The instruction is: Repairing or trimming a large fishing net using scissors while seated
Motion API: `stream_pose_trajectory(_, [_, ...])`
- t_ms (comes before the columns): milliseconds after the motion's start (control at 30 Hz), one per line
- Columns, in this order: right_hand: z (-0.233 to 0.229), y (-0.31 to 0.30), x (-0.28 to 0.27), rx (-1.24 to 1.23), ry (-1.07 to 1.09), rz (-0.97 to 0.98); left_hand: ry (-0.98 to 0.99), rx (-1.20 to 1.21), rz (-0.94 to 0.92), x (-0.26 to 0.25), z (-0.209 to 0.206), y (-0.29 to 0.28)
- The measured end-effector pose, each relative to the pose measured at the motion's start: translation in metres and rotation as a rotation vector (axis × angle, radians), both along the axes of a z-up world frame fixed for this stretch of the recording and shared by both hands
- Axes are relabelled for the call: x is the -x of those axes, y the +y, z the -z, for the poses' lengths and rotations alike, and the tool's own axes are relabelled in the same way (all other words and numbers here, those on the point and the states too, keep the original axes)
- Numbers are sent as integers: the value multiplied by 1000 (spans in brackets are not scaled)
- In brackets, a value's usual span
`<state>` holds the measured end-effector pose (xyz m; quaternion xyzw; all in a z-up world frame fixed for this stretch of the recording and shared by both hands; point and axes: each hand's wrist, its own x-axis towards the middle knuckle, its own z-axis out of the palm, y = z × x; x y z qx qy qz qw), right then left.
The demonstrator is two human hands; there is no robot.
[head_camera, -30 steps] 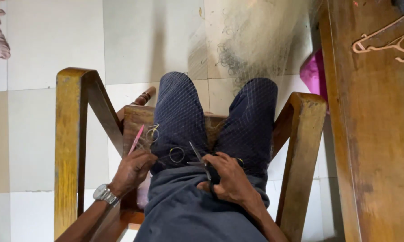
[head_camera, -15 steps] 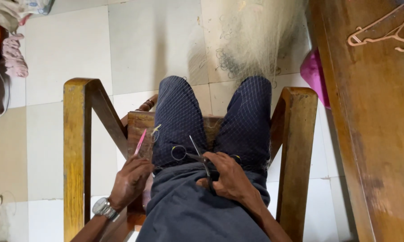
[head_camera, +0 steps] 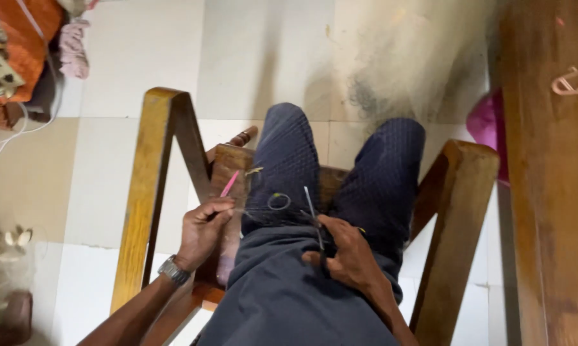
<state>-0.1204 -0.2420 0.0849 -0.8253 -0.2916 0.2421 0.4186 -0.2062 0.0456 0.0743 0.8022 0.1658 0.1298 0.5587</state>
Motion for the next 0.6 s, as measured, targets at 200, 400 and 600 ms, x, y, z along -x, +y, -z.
stream_pose_trajectory(200, [-2, 3, 4, 188, 199, 39, 199, 101, -8, 0, 16, 3])
stream_pose_trajectory(400, [-4, 7, 2, 112, 185, 51, 253, 90, 166, -5, 12, 1])
stream_pose_trajectory(600, [11, 4, 4, 142, 32, 53, 238, -606, 689, 5, 55, 47])
